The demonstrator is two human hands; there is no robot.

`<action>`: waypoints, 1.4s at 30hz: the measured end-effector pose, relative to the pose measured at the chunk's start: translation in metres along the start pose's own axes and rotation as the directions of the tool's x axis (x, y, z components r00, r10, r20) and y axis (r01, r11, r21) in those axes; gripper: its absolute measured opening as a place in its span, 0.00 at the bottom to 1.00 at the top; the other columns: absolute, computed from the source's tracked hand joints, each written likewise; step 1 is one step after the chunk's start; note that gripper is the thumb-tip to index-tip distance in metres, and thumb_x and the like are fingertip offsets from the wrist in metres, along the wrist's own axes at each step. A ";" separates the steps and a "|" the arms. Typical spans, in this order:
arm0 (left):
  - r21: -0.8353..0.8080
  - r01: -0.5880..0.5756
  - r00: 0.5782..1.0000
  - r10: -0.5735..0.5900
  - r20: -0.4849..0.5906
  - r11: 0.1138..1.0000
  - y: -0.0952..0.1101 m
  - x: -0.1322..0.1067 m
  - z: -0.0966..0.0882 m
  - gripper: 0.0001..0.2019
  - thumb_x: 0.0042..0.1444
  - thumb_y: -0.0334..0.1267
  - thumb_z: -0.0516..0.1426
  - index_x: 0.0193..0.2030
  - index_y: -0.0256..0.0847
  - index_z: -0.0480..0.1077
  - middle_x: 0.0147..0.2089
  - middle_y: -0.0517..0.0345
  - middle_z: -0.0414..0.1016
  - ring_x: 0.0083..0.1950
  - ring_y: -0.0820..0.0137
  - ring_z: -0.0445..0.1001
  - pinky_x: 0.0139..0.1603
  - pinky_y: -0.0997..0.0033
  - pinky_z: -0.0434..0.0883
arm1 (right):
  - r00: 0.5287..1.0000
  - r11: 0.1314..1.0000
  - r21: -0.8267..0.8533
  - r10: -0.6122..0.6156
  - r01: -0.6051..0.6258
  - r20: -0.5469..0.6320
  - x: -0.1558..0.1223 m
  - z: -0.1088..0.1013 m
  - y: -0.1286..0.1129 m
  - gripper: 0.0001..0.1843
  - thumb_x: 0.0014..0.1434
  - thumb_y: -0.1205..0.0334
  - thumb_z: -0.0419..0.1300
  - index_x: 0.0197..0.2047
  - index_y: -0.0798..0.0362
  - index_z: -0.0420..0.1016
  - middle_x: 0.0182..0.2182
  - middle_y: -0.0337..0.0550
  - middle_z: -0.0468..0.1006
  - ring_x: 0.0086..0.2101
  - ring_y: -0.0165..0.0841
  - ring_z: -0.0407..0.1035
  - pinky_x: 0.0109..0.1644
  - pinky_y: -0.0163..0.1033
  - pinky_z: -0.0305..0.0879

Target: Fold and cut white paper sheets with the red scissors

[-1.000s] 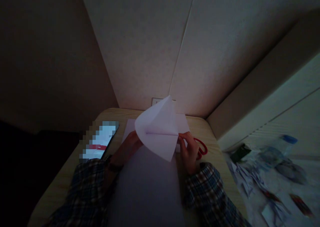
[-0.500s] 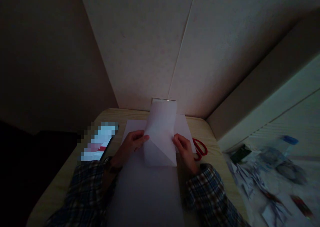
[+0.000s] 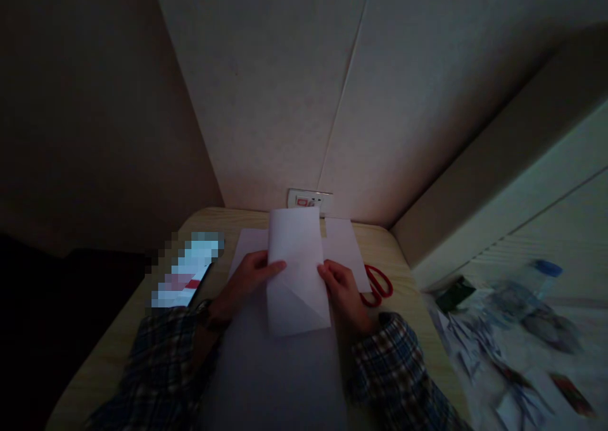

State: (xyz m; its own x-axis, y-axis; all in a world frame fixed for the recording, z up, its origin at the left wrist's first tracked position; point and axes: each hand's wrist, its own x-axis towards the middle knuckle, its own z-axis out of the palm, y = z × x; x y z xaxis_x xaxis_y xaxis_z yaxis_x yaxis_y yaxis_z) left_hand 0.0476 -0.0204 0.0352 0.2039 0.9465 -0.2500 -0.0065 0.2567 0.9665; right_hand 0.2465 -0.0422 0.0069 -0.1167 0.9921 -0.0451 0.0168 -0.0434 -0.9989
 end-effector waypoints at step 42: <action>0.106 0.006 0.988 -0.022 0.154 0.994 -0.004 0.001 0.004 0.22 0.39 0.41 0.64 0.42 0.35 0.70 0.40 0.50 0.78 0.40 0.59 0.75 0.36 0.67 0.71 | 0.997 1.000 -0.026 -0.011 0.009 -0.074 0.003 0.000 -0.008 0.19 0.54 0.48 0.55 0.21 0.54 0.64 0.17 0.34 0.59 0.21 0.28 0.53 0.22 0.33 0.48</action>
State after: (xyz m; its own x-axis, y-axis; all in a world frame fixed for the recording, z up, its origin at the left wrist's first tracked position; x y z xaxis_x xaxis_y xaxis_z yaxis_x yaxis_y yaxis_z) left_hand 0.0515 -0.0212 0.0317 0.3523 0.8992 -0.2596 0.0988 0.2401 0.9657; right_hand 0.2460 -0.0393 0.0146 -0.0430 0.9985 -0.0336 0.0421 -0.0318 -0.9986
